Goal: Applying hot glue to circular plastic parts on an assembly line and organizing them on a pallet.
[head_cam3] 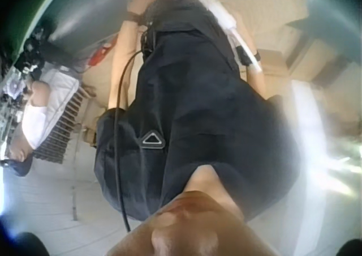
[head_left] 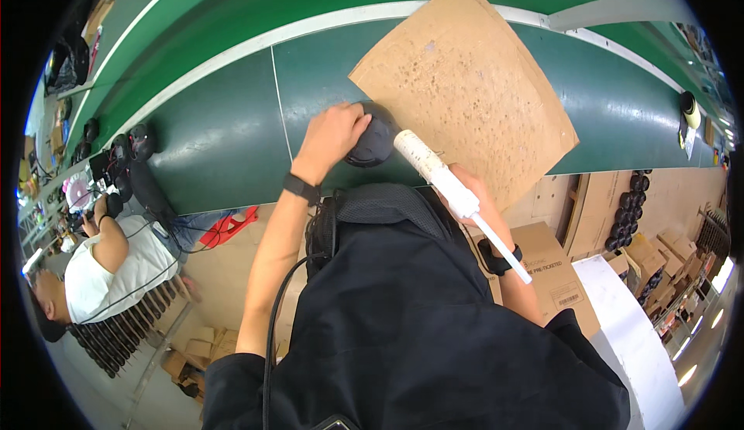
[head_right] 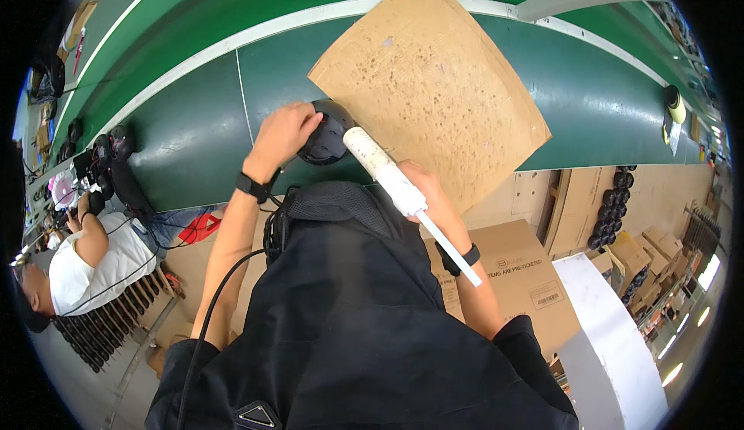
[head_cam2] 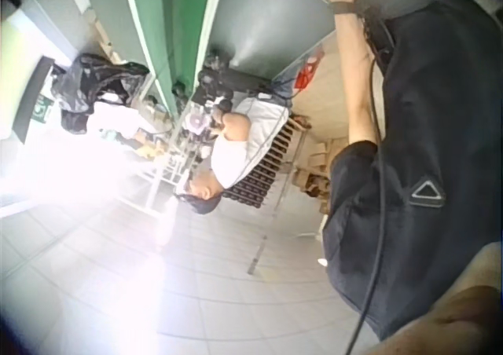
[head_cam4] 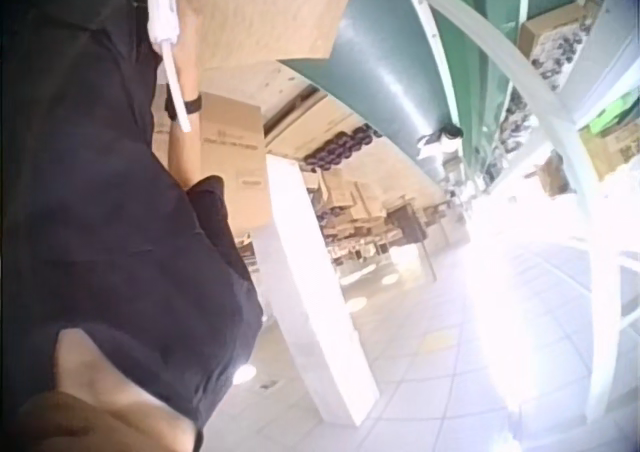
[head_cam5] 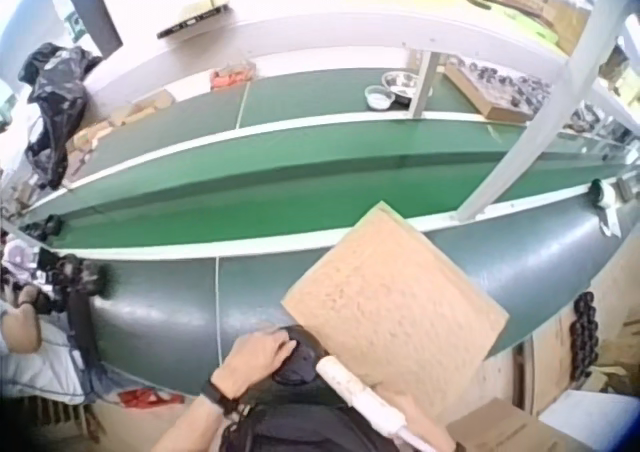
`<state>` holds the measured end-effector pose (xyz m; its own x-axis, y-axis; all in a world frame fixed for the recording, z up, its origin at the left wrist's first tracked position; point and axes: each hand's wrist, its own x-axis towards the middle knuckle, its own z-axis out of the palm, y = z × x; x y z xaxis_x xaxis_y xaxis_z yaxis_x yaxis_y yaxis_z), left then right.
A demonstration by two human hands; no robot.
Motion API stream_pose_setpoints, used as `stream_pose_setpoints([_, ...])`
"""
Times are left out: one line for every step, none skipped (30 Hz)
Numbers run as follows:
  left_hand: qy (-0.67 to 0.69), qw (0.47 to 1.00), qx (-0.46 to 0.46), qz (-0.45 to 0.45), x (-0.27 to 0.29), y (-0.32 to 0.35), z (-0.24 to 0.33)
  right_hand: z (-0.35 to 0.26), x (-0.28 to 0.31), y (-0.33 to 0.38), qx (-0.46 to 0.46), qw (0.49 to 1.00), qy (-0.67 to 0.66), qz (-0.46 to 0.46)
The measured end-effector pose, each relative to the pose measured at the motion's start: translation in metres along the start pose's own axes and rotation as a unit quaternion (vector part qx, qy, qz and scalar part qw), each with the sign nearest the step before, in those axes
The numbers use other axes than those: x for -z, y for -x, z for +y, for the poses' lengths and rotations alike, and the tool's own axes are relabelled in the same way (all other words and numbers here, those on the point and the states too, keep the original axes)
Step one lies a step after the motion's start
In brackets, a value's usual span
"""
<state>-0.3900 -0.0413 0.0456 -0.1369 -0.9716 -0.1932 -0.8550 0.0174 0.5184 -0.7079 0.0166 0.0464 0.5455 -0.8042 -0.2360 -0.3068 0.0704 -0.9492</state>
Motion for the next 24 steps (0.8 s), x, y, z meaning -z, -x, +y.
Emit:
stream_pose_setpoints([0.010,0.996,0.016,-0.085,0.004,-0.010,0.000,0.002,0.001,0.001,-0.009,1.000,-0.005,-0.023])
stream_pose_setpoints([0.050,0.995,-0.013,-0.082,0.004,-0.018,-0.007,-0.002,0.000,-0.002,-0.012,1.000,-0.007,-0.022])
stream_pose_setpoints([0.049,0.995,-0.011,-0.085,0.008,-0.026,-0.016,-0.009,-0.003,-0.008,0.013,0.999,0.003,-0.035])
stream_pose_setpoints([0.080,0.989,-0.013,-0.124,0.013,-0.034,-0.025,-0.014,-0.007,-0.014,0.039,0.998,0.013,-0.048])
stream_pose_setpoints([0.113,0.980,-0.019,-0.162,0.014,-0.042,-0.031,-0.013,-0.011,-0.017,0.035,0.998,0.012,-0.048])
stream_pose_setpoints([0.144,0.977,-0.032,-0.154,0.016,-0.049,-0.034,-0.012,-0.014,-0.021,0.065,0.997,0.010,-0.044])
stream_pose_setpoints([0.145,0.976,-0.032,-0.157,0.016,-0.055,-0.034,-0.011,-0.016,-0.025,0.095,0.995,0.008,-0.041])
stream_pose_setpoints([0.188,0.965,0.001,-0.184,0.015,-0.059,-0.034,-0.008,-0.018,-0.027,0.092,0.995,0.007,-0.039])
stream_pose_setpoints([0.231,0.949,0.034,-0.211,0.014,-0.064,-0.033,-0.006,-0.019,-0.030,0.102,0.993,0.018,-0.050])
stream_pose_setpoints([0.246,0.947,0.029,-0.204,0.008,-0.066,-0.034,-0.004,-0.021,-0.031,0.113,0.991,0.029,-0.061])
stream_pose_setpoints([0.246,0.947,0.031,-0.204,0.003,-0.067,-0.033,-0.006,-0.023,-0.032,0.112,0.991,0.028,-0.063])
stream_pose_setpoints([0.258,0.945,0.048,-0.195,-0.001,-0.068,-0.033,-0.008,-0.026,-0.034,0.088,0.992,0.060,-0.070])
stream_pose_setpoints([0.270,0.943,0.065,-0.186,-0.004,-0.067,-0.033,-0.010,-0.029,-0.035,0.065,0.991,0.093,-0.077])
stream_pose_setpoints([0.270,0.943,0.066,-0.183,-0.008,-0.067,-0.035,-0.014,-0.033,-0.037,0.061,0.989,0.116,-0.061])
stream_pose_setpoints([0.270,0.946,0.066,-0.168,-0.010,-0.066,-0.037,-0.017,-0.037,-0.038,0.063,0.989,0.117,-0.063])
stream_pose_setpoints([0.269,0.949,0.065,-0.152,-0.012,-0.066,-0.039,-0.020,-0.041,-0.039,0.041,0.987,0.145,-0.056])
stream_pose_setpoints([0.270,0.949,0.064,-0.151,-0.013,-0.065,-0.038,-0.021,-0.043,-0.038,0.017,0.984,0.174,-0.046])
stream_pose_setpoints([0.278,0.946,0.072,-0.151,-0.013,-0.064,-0.037,-0.020,-0.046,-0.038,0.008,0.979,0.200,-0.040])
stream_pose_setpoints([0.285,0.944,0.079,-0.150,-0.013,-0.064,-0.036,-0.020,-0.048,-0.037,0.008,0.979,0.202,-0.040])
stream_pose_setpoints([0.285,0.944,0.079,-0.146,-0.014,-0.062,-0.037,-0.023,-0.051,-0.039,0.006,0.975,0.218,-0.037])
stream_pose_setpoints([0.287,0.945,0.077,-0.141,-0.014,-0.060,-0.038,-0.025,-0.054,-0.041,0.003,0.972,0.234,-0.033])
stream_pose_setpoints([0.288,0.945,0.074,-0.136,-0.014,-0.059,-0.039,-0.027,-0.057,-0.040,0.008,0.971,0.235,-0.034])
stream_pose_setpoints([0.289,0.945,0.073,-0.132,-0.015,-0.058,-0.038,-0.029,-0.061,-0.039,0.002,0.970,0.243,-0.023])
stream_pose_setpoints([0.279,0.950,0.062,-0.125,-0.015,-0.057,-0.036,-0.030,-0.063,-0.038,-0.002,0.968,0.251,-0.012])
